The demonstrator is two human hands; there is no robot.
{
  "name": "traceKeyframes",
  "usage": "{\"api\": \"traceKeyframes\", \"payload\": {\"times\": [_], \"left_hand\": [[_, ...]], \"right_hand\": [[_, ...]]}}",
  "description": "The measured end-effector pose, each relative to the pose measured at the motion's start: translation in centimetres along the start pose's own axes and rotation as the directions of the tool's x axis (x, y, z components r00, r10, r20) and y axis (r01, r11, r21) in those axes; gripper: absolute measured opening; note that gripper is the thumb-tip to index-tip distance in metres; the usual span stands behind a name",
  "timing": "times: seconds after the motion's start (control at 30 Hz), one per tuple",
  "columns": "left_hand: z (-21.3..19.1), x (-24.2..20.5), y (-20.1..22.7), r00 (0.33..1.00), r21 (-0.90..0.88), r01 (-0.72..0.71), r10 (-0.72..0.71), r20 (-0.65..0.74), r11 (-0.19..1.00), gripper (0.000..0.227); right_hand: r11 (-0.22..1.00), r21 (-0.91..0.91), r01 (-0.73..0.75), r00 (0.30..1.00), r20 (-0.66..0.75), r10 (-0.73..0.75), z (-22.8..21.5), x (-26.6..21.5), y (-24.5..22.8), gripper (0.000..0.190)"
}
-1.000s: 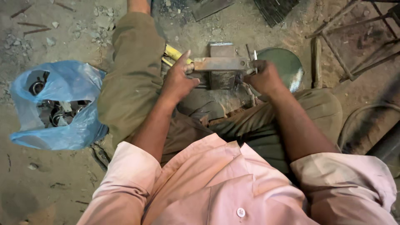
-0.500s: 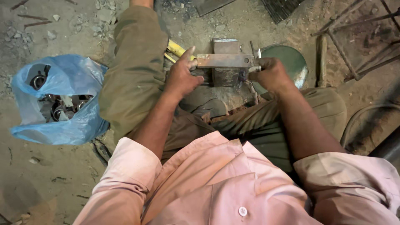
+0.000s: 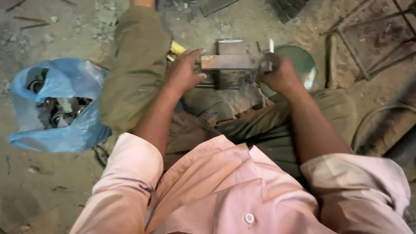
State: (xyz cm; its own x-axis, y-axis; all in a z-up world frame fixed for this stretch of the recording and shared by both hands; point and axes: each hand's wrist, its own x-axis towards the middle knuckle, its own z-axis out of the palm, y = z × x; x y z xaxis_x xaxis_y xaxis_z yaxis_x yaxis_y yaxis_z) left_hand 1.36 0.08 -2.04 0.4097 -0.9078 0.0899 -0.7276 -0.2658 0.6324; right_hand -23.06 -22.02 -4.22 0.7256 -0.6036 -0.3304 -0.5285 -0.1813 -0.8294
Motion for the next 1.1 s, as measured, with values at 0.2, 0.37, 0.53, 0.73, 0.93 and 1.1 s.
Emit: {"api": "traceKeyframes", "payload": {"times": [0.2, 0.37, 0.53, 0.73, 0.93, 1.1], "left_hand": [[-1.3, 2.0, 0.5, 0.989, 0.122, -0.050, 0.032, 0.143, 0.991, 0.040], [-1.5, 2.5, 0.9, 0.986, 0.196, -0.042, 0.009, 0.166, 0.980, 0.035], [-1.3, 2.5, 0.6, 0.991, 0.134, -0.076, 0.060, 0.119, 0.988, 0.039], [-1.2, 2.5, 0.4, 0.991, 0.151, -0.090, 0.073, 0.113, 0.984, 0.040], [-1.6, 2.7, 0.9, 0.989, 0.176, -0.064, 0.039, 0.145, 0.982, 0.037], [-1.9, 2.8, 1.2, 0.985, 0.149, -0.055, 0.030, 0.168, 0.987, 0.044]], "right_hand": [[0.853, -0.322, 0.410, 0.909, 0.067, -0.412, -1.2, 1.3, -0.4, 0.057], [0.834, -0.353, 0.424, 0.905, 0.145, -0.399, -1.6, 2.2, -0.6, 0.061], [0.875, -0.310, 0.372, 0.928, 0.106, -0.357, -1.1, 2.4, -0.5, 0.065], [0.800, -0.337, 0.497, 0.866, 0.129, -0.484, -1.2, 2.9, 0.8, 0.063], [0.825, -0.349, 0.445, 0.894, 0.117, -0.433, -0.9, 3.2, 1.7, 0.066], [0.849, -0.340, 0.403, 0.914, 0.110, -0.390, -0.8, 3.0, 1.1, 0.069]]}}
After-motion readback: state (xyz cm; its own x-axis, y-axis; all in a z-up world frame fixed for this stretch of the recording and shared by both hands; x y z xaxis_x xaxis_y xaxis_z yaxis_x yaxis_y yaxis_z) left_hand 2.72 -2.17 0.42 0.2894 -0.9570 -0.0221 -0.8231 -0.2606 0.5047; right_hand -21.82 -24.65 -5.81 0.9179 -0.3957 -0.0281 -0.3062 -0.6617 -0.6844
